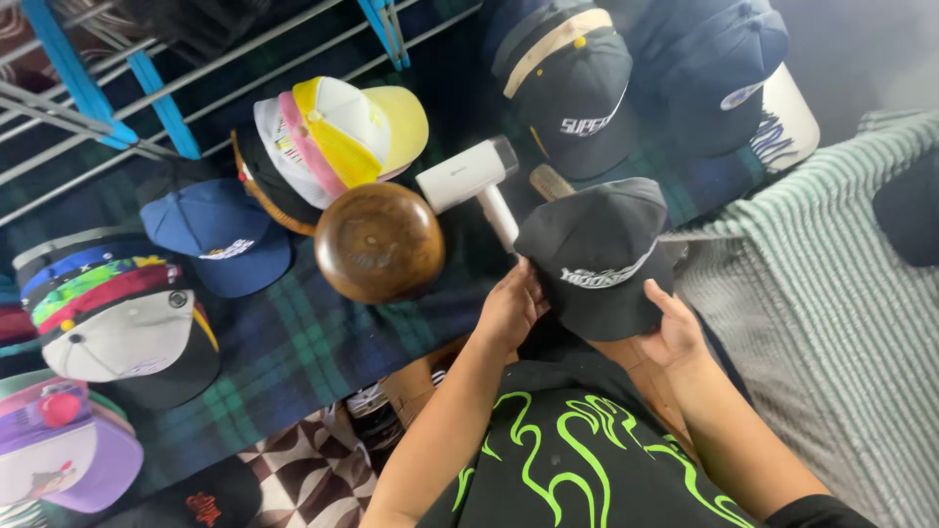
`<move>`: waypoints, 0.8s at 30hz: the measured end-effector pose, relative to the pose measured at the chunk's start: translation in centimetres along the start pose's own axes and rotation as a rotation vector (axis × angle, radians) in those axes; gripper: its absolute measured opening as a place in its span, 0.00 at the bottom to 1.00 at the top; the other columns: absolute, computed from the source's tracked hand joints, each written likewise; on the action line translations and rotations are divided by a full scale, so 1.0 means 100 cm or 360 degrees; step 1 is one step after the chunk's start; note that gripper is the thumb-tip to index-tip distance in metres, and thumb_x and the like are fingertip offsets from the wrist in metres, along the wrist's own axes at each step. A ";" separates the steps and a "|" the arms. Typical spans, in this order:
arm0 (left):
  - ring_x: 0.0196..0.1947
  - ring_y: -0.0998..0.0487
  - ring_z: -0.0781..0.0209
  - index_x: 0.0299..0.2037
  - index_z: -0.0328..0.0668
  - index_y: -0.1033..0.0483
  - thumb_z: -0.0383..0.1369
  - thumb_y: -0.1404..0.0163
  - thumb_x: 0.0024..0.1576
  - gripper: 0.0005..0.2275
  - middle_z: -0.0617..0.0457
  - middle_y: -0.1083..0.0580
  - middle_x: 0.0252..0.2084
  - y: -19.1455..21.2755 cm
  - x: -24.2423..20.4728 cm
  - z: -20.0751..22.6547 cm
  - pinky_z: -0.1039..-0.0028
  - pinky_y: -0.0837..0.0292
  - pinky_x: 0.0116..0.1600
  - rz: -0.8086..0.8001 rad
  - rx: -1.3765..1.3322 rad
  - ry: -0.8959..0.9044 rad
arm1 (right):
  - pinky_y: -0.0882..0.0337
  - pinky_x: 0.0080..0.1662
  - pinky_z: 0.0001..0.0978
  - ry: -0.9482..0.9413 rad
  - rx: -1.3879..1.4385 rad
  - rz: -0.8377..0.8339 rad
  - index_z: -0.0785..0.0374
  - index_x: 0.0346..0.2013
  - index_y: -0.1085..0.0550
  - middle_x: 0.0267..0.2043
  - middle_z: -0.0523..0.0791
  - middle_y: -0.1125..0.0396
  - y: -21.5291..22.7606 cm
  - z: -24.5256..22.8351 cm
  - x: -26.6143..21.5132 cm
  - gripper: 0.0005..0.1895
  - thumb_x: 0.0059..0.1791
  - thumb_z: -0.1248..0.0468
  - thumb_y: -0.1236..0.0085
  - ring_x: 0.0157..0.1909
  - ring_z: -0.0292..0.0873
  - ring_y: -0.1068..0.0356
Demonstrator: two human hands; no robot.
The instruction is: Shaping and cleaning baseball caps using a hair dryer and a brush
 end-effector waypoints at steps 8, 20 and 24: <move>0.68 0.35 0.47 0.72 0.44 0.43 0.47 0.51 0.65 0.29 0.44 0.39 0.70 -0.151 0.101 0.035 0.52 0.44 0.72 0.0261 0.0288 -0.0010 | 0.23 0.59 0.44 0.0020 0.0206 0.0227 0.57 0.48 0.20 0.50 0.45 0.23 0.099 -0.118 0.129 0.11 0.53 0.59 0.41 0.53 0.44 0.22; 0.74 0.48 0.33 0.76 0.34 0.61 0.46 0.47 0.60 0.42 0.32 0.54 0.76 -0.213 0.135 0.051 0.43 0.51 0.72 0.1018 0.0202 0.0045 | 0.25 0.60 0.48 -0.0258 0.0372 0.0150 0.60 0.53 0.23 0.52 0.48 0.24 0.140 -0.157 0.194 0.17 0.49 0.64 0.41 0.54 0.48 0.22; 0.72 0.42 0.35 0.75 0.45 0.55 0.48 0.45 0.57 0.40 0.36 0.50 0.75 -0.188 0.161 0.031 0.41 0.48 0.69 0.1206 -0.0011 0.0039 | 0.24 0.60 0.50 -0.0273 0.0461 0.0122 0.60 0.54 0.24 0.53 0.48 0.24 0.144 -0.157 0.197 0.19 0.48 0.65 0.42 0.54 0.48 0.23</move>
Point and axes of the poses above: each hand's wrist, its own x-axis towards the middle knuckle, its own y-axis out of the back of the hand, z = x × y, the point moved 9 cm from there along x, towards the middle knuckle
